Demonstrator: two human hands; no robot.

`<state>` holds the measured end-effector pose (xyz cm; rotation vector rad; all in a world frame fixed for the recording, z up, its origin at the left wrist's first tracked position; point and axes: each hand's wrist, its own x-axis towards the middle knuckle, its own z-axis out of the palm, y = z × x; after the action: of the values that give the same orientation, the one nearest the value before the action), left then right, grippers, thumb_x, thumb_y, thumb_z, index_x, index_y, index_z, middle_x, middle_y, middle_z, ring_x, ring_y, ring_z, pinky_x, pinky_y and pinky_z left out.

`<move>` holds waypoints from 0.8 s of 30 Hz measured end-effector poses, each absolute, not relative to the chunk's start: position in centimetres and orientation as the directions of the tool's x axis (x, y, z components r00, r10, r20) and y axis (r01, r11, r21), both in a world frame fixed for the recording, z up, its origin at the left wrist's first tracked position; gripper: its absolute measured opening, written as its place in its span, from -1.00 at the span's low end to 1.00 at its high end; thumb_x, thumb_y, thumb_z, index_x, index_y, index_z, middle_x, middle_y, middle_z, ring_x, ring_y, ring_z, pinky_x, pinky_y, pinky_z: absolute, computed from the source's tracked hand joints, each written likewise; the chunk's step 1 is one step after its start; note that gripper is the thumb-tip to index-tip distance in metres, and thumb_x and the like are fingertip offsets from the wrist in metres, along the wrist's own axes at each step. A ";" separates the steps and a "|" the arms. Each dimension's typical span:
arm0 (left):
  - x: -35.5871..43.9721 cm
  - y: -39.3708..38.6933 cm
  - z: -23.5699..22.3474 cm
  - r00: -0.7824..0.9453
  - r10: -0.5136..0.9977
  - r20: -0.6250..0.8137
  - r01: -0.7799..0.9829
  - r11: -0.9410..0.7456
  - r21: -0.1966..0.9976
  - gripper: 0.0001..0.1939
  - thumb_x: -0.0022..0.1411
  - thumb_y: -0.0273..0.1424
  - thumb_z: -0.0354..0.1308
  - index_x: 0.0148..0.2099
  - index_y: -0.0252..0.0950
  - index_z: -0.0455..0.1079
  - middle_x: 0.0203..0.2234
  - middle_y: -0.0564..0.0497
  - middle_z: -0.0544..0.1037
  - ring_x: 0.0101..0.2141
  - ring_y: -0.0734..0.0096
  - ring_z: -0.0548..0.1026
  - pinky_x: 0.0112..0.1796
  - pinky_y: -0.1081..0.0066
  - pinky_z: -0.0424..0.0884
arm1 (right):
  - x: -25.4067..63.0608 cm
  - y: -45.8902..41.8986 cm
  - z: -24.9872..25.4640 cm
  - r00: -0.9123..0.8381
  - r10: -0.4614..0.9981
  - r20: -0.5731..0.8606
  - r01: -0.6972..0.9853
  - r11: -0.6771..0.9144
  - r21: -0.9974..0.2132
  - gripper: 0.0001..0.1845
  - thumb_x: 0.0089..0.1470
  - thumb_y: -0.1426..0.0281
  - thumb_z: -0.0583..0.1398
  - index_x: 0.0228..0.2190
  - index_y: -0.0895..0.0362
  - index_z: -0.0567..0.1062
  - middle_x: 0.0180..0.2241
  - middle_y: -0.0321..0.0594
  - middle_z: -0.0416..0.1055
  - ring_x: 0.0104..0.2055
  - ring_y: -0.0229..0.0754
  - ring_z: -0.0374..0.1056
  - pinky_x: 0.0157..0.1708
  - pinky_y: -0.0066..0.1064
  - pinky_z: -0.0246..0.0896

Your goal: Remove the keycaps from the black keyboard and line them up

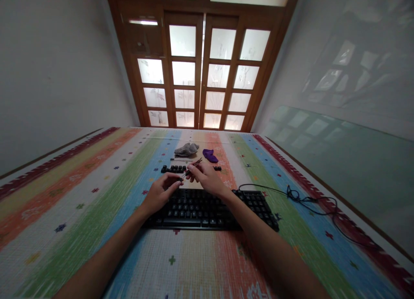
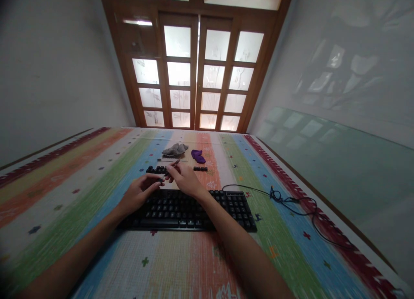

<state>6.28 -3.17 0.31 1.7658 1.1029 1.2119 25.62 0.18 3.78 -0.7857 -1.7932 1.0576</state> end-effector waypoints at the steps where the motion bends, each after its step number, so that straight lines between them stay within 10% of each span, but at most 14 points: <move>1: 6.4 -3.2 0.3 0.171 0.929 0.328 0.209 -0.359 0.909 -0.69 0.21 -0.18 0.20 -0.11 -0.28 0.39 -0.25 -0.04 0.60 -0.24 0.27 0.58 -0.18 0.29 0.50 | 25.6 0.2 3.7 -0.403 0.834 0.376 0.058 0.434 -0.899 -0.64 0.24 0.12 0.09 -0.32 0.18 0.39 -0.45 -0.17 0.50 -0.46 -0.25 0.40 -0.45 -0.42 0.25; 24: 6.5 -3.4 0.2 0.167 0.986 0.013 -0.324 0.042 0.945 -0.61 -0.02 -0.18 0.44 -0.15 -0.23 0.55 -0.40 0.07 0.49 -0.40 0.57 0.45 -0.35 0.61 0.35 | 26.5 0.0 4.4 -0.611 0.675 0.414 -0.133 0.428 -0.894 -0.81 0.25 0.28 0.12 -0.19 0.15 0.37 -0.37 -0.25 0.42 -0.40 -0.29 0.36 -0.35 -0.40 0.31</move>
<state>6.48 -3.38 0.20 1.0277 0.8519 1.2157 26.52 0.00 4.43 -0.4604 -1.8793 1.2712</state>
